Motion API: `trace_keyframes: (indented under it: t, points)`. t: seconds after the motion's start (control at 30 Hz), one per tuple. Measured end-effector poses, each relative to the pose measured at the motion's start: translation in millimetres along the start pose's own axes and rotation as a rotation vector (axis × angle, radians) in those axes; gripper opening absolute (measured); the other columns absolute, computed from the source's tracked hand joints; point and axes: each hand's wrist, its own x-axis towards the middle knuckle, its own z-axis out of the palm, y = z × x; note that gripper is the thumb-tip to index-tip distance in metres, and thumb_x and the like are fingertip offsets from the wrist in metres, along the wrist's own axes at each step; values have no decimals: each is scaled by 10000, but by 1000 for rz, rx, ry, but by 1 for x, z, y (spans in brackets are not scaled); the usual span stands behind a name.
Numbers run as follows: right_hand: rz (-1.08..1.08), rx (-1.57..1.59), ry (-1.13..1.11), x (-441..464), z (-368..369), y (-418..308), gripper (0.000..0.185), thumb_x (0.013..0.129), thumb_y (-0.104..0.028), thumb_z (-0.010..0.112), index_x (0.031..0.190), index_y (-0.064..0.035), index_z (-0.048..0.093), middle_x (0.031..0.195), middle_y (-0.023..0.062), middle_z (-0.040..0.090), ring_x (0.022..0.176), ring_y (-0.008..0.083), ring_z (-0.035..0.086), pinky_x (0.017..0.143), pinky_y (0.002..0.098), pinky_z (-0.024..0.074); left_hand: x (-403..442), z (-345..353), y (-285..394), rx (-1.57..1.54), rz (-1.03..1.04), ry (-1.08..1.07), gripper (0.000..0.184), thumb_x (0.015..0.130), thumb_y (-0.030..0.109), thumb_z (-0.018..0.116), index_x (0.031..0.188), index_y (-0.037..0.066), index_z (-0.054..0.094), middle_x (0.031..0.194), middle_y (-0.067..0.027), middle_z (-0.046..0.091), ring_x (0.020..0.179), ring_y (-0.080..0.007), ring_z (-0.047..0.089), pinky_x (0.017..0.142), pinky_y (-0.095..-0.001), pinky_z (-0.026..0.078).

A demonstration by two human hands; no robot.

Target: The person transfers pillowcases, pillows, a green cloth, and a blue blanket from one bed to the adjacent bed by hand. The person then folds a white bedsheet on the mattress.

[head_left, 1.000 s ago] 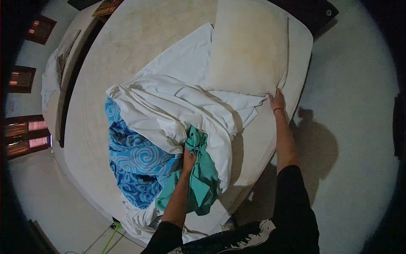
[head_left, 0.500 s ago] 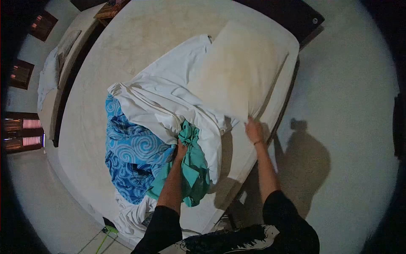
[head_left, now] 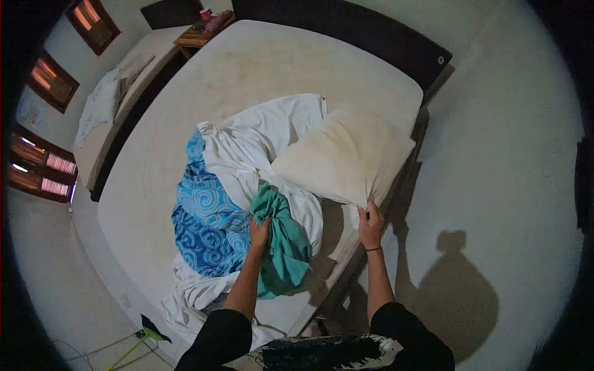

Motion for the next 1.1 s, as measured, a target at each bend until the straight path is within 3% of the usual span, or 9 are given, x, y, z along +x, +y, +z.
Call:
trace_keyframes:
  t: [0.2,0.53,0.6,0.73,0.8,0.87,0.93,1.0,1.1]
  points:
    - [-26,241,103,-71,-38,-104,241,803,-164,539,721,23,411,597,114,402,529,184,340,498,299,324,-105,-63,-88,-416,-451,-56,410,719,221,609,1030,-29,514,921,-111,584,835,-235,549,763,-345,418]
    - [-280,537,-504,-323,12,-246,240,781,-176,567,679,2,443,532,95,365,484,171,378,477,303,333,-303,-230,-161,-953,-535,10,482,778,352,523,1142,50,431,1115,-129,492,1037,-290,466,860,-472,377]
    - [-192,562,-682,-378,19,-262,258,788,-189,556,667,6,438,536,102,379,486,175,384,476,304,332,-338,-282,-170,-1100,-503,98,427,758,272,588,1088,30,465,1003,-115,541,886,-267,542,786,-435,435]
    - [-166,568,-943,-469,41,-277,249,795,-198,548,693,8,452,547,68,381,519,127,360,498,273,334,-398,-366,-165,-863,-287,296,460,759,315,591,1089,19,468,994,-96,541,886,-236,537,783,-392,433]
    - [-385,407,-1058,-508,70,-276,248,798,-220,538,714,5,476,547,114,427,512,166,397,512,306,359,-416,-385,-142,-773,-240,320,489,759,338,588,1096,6,463,992,-91,540,900,-225,531,799,-373,423]
    - [-370,397,-1107,-538,85,-279,267,792,-252,540,735,3,487,576,150,475,527,196,457,524,339,380,-421,-391,-125,-380,-286,296,536,774,375,558,1113,-25,447,1019,-89,535,943,-220,509,851,-336,385]
    - [-268,251,-1030,-557,93,-271,278,790,-270,536,743,1,491,588,152,483,549,196,502,525,336,392,-410,-390,-153,-459,-287,184,674,751,448,555,1175,-47,384,1136,-133,478,1057,-254,445,923,-319,318]
    - [-186,278,-1158,-562,110,-246,298,793,-286,530,776,10,513,582,120,494,563,175,522,536,335,408,-410,-380,-153,127,-317,191,815,703,510,579,1230,-51,311,1245,-187,371,1153,-283,357,959,-320,274]
    - [220,493,-1049,-527,96,-221,270,798,-260,538,850,5,554,642,39,549,645,134,541,602,281,431,-395,-374,-197,233,-252,154,994,631,562,616,1265,-81,199,1294,-230,276,1208,-288,277,979,-322,240]
